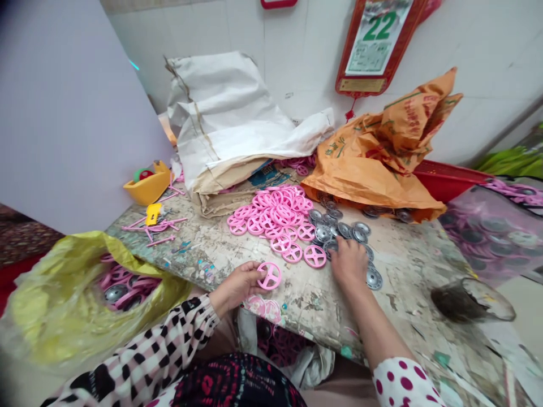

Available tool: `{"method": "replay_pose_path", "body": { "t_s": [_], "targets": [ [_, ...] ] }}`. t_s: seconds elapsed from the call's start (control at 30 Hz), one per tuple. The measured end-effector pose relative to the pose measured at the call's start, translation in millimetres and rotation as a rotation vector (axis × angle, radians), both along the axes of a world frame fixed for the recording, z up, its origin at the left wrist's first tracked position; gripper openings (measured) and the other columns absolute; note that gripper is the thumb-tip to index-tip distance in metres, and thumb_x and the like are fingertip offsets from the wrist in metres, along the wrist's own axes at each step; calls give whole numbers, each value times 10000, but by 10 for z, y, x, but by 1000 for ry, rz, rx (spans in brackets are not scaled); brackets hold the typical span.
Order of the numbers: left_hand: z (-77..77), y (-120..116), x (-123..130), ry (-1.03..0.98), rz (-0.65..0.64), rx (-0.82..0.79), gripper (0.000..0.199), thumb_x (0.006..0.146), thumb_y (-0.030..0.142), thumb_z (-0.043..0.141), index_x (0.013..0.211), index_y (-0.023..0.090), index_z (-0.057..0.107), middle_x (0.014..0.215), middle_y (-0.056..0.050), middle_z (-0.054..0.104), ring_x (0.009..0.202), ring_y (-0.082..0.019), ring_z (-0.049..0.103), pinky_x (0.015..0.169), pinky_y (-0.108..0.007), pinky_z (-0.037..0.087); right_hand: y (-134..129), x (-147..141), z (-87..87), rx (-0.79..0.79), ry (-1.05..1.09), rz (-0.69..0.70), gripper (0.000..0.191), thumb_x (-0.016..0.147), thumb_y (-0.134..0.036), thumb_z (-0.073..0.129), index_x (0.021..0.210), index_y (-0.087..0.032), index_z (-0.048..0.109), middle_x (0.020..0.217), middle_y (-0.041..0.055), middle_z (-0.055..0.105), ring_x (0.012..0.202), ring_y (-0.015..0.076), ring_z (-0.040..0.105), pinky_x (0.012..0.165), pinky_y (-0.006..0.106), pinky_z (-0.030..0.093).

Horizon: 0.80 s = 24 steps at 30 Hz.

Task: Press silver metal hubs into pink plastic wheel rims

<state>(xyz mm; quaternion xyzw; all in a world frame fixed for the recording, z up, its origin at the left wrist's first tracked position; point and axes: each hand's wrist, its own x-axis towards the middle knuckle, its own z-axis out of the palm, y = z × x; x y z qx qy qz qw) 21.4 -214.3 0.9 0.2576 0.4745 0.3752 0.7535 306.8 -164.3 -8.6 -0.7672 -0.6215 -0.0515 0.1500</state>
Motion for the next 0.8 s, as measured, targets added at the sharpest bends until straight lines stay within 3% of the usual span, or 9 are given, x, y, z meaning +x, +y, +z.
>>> {"method": "replay_pose_path", "body": {
  "t_s": [0.13, 0.2, 0.27, 0.37, 0.47, 0.57, 0.67, 0.8],
  "targets": [
    [9, 27, -56, -100, -5, -61, 180, 779, 112, 619, 940, 113, 538, 790, -90, 663, 676, -182, 682, 602, -272, 570, -146, 1, 16, 179, 212, 27, 347, 861, -371, 475, 1037, -143, 668, 913, 113, 633, 864, 245, 558, 727, 340, 424],
    [13, 42, -67, -103, -15, -73, 196, 798, 137, 619, 978, 108, 547, 820, -107, 670, 679, -184, 684, 597, -266, 566, -296, -141, 103, 320, 265, 123, 303, 879, -367, 471, 956, -158, 676, 879, 86, 644, 834, 220, 569, 724, 328, 437],
    [26, 50, -64, -96, -31, -73, 200, 817, 175, 618, 993, 105, 556, 840, -117, 674, 668, -180, 681, 582, -256, 559, -483, -388, 196, 425, 242, 352, 253, 905, -307, 463, 957, -171, 670, 902, 73, 659, 838, 196, 573, 747, 319, 449],
    [54, 25, -45, -131, -50, -97, 133, 835, 179, 589, 946, 110, 564, 788, -89, 667, 626, -155, 662, 567, -238, 546, -751, -816, 226, 438, 71, 775, 272, 911, -164, 443, 1078, -187, 656, 1019, 74, 669, 915, 192, 559, 813, 330, 462],
    [70, -37, -34, -194, -57, -128, 57, 825, 162, 582, 856, 122, 556, 694, -35, 627, 560, -115, 617, 563, -223, 534, -920, -1104, 108, 452, -23, 955, 248, 891, -153, 499, 1077, -173, 662, 1095, 82, 663, 985, 213, 546, 861, 357, 479],
    [67, -94, -39, -173, -54, -96, 110, 774, 113, 614, 867, 123, 556, 718, -26, 620, 574, -108, 611, 577, -225, 532, -1002, -1207, 21, 401, 22, 937, 272, 886, -146, 507, 1121, -166, 642, 1153, 90, 646, 1092, 239, 526, 940, 431, 454],
    [93, -117, -49, -147, -33, -62, 246, 712, 66, 642, 929, 131, 547, 742, -20, 619, 579, -111, 614, 583, -235, 531, -1036, -1217, 102, 315, 237, 864, 266, 903, -177, 490, 1128, -216, 628, 1168, 57, 644, 1200, 251, 482, 1015, 496, 386],
    [215, -135, -29, -186, -76, 28, 392, 653, 137, 740, 974, 164, 516, 787, -20, 632, 616, -136, 632, 585, -251, 530, -986, -1177, 320, 220, 679, 563, 296, 897, -345, 521, 1153, -225, 609, 1138, 75, 634, 1053, 212, 564, 901, 397, 469]
  ]
}}
